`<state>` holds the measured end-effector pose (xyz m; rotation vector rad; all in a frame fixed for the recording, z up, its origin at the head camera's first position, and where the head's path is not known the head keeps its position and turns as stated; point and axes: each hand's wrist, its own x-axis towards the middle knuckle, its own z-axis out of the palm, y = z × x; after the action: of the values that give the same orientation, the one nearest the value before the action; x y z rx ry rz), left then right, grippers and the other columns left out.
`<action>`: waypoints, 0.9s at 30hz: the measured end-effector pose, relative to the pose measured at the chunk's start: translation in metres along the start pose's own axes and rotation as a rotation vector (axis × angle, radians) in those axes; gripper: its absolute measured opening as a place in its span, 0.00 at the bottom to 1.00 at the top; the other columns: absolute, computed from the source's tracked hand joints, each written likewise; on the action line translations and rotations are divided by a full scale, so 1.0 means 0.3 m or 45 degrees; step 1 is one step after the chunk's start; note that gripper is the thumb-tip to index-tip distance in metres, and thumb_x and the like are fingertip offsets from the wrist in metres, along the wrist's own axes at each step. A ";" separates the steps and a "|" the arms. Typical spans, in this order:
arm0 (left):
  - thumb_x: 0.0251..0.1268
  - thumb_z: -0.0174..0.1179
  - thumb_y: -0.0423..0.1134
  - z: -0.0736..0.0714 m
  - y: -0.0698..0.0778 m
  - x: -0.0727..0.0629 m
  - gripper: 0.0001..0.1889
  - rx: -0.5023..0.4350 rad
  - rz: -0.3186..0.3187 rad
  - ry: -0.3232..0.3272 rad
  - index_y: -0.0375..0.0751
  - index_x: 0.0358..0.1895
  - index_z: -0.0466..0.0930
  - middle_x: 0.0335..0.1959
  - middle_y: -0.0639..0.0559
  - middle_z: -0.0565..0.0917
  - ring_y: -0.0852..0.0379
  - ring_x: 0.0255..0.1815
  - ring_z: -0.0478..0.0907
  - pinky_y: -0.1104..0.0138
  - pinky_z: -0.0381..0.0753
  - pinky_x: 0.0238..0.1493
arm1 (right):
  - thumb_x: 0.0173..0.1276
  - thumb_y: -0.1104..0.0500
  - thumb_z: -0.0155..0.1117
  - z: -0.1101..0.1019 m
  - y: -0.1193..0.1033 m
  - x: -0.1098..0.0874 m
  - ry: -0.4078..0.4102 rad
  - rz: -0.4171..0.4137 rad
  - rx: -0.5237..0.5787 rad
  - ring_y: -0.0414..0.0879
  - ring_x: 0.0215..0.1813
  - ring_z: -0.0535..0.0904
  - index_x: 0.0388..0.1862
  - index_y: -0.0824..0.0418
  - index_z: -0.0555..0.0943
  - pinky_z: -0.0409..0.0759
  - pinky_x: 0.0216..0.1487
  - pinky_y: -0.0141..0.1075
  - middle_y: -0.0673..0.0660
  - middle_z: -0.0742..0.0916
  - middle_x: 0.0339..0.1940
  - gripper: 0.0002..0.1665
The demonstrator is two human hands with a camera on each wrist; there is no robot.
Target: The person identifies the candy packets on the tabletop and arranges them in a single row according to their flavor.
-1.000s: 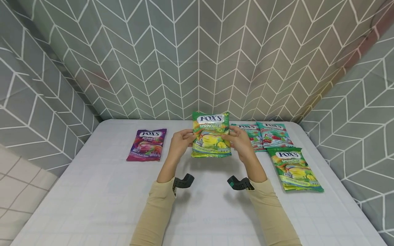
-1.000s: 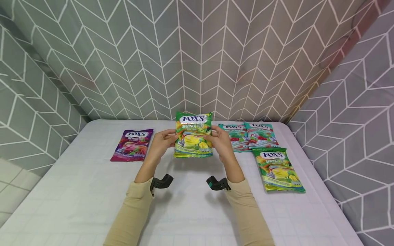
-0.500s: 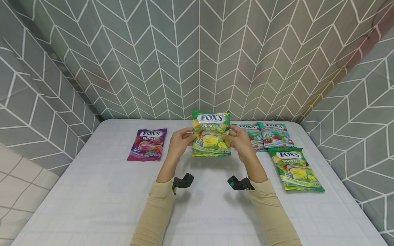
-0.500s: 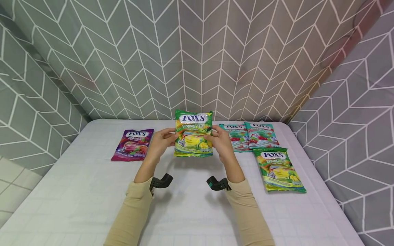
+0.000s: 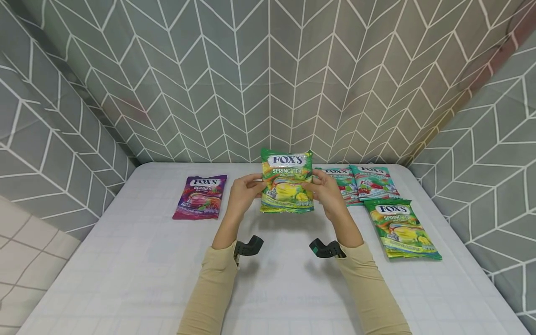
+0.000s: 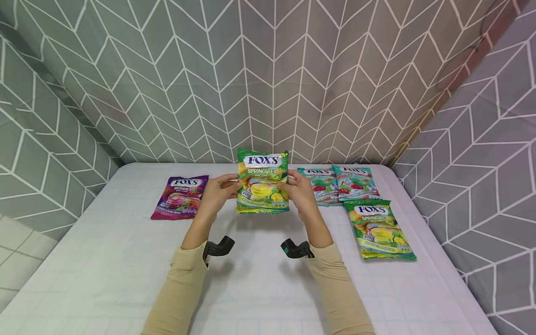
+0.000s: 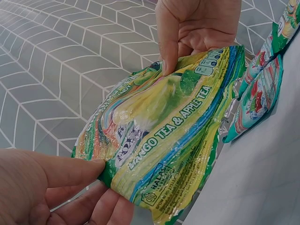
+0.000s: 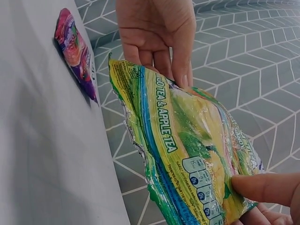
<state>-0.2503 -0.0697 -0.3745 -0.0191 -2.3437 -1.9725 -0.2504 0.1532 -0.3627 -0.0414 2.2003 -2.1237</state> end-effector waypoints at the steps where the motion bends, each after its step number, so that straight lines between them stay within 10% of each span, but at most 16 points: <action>1: 0.65 0.62 0.34 0.000 0.000 0.000 0.15 0.000 -0.001 -0.001 0.34 0.54 0.81 0.42 0.40 0.85 0.50 0.39 0.83 0.65 0.82 0.39 | 0.70 0.65 0.60 0.000 0.000 0.000 0.003 -0.001 0.000 0.47 0.48 0.81 0.71 0.68 0.62 0.79 0.47 0.34 0.66 0.78 0.61 0.33; 27: 0.65 0.62 0.33 -0.010 -0.003 -0.005 0.15 -0.031 0.007 -0.022 0.34 0.53 0.82 0.41 0.40 0.85 0.52 0.35 0.83 0.65 0.82 0.38 | 0.70 0.64 0.60 0.007 0.009 -0.001 0.004 0.004 -0.012 0.47 0.49 0.81 0.70 0.66 0.65 0.78 0.49 0.36 0.64 0.79 0.61 0.31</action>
<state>-0.2488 -0.0728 -0.3749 -0.0443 -2.3277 -2.0061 -0.2498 0.1513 -0.3654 -0.0353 2.2104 -2.1133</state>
